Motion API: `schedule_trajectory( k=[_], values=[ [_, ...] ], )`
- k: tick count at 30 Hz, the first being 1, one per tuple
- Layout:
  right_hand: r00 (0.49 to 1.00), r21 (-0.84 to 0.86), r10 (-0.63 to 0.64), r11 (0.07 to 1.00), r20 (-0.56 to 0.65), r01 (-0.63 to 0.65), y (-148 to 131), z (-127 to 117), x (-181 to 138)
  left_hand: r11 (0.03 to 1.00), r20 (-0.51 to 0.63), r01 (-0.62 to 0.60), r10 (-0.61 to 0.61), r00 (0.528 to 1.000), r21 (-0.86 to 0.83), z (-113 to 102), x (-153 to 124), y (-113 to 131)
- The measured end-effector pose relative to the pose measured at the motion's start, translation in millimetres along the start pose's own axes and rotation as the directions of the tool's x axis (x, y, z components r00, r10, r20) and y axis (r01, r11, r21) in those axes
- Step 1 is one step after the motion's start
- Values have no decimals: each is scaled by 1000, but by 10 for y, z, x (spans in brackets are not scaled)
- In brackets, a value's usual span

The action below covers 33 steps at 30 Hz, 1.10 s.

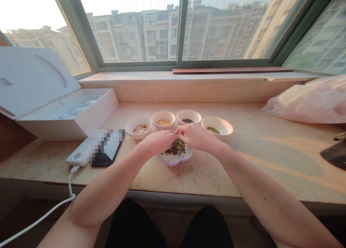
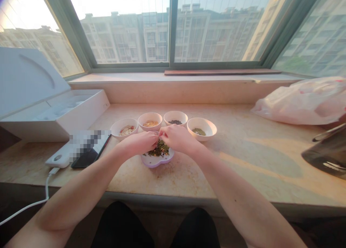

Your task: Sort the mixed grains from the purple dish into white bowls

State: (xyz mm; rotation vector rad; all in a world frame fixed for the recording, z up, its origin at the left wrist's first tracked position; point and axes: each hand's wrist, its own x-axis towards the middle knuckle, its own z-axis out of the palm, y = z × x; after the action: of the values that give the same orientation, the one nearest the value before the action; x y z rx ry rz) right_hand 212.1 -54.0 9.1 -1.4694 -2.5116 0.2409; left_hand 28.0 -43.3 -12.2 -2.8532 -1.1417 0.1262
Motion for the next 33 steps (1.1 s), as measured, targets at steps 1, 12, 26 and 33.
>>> schedule_trajectory(
  k=[1,12,26,33],
  values=[
    [1000,5,-2,1000,-1,2,7,2,1,1000,5,3,-3,1000,-5,-12,-3,1],
    [995,21,-92,996,41,91,10,-13,-17,990,48,64,-59,997,-127,-105,-18,-26],
    [989,11,-126,992,74,126,4,-18,-7,998,-31,56,-55,998,34,-27,2,81],
    [990,22,-117,993,77,116,5,-31,-11,994,-32,8,-5,999,112,-68,-27,134]
  ],
)
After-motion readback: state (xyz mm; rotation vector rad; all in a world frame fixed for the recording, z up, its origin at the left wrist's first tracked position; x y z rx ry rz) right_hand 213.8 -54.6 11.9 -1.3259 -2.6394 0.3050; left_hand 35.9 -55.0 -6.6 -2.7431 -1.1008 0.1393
